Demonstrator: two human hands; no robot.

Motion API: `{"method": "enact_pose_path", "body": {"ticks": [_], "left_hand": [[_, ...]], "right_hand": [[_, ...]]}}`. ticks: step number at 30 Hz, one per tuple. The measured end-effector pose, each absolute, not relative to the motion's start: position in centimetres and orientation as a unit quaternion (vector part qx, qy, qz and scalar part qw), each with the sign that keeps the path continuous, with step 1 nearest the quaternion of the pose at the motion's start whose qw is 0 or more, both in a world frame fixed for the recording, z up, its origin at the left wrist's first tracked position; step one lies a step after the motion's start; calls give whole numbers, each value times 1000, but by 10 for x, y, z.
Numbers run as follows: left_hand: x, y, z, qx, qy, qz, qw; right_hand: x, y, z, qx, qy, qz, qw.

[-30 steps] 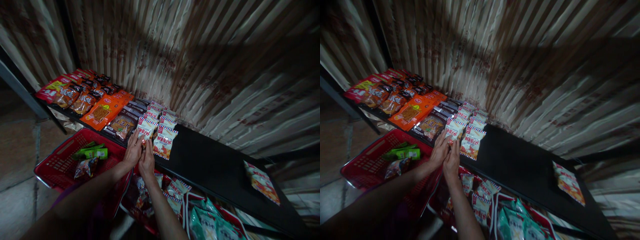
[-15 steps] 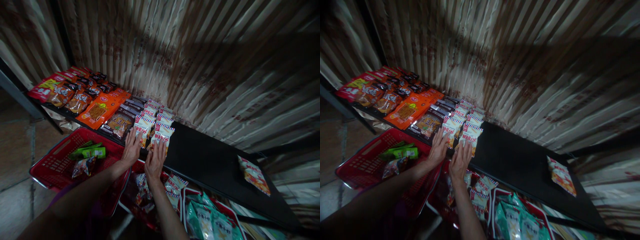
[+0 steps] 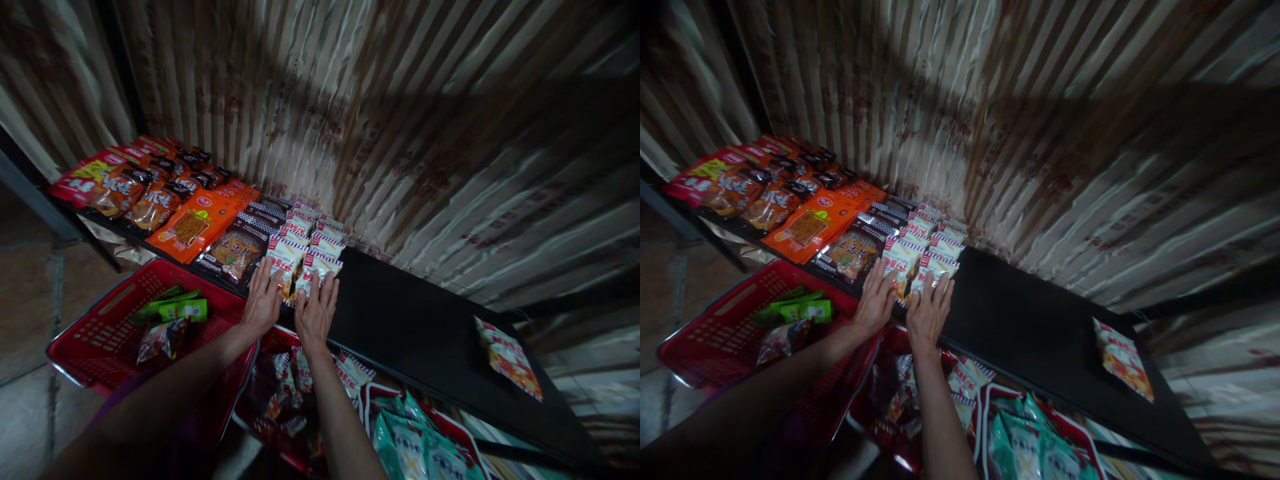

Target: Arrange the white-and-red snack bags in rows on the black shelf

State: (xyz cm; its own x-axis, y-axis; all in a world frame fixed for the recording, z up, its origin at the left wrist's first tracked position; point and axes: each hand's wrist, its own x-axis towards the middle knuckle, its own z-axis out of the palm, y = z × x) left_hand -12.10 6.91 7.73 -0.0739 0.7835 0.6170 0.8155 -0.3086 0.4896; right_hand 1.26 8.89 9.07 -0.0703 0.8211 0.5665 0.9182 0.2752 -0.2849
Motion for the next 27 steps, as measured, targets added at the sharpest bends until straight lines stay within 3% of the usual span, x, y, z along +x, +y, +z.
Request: {"method": "enact_pose_path", "body": {"ticks": [27], "left_hand": [[-122, 78, 82, -676, -576, -459, 10]], "right_hand": [[4, 94, 91, -629, -708, -64, 315]]}}
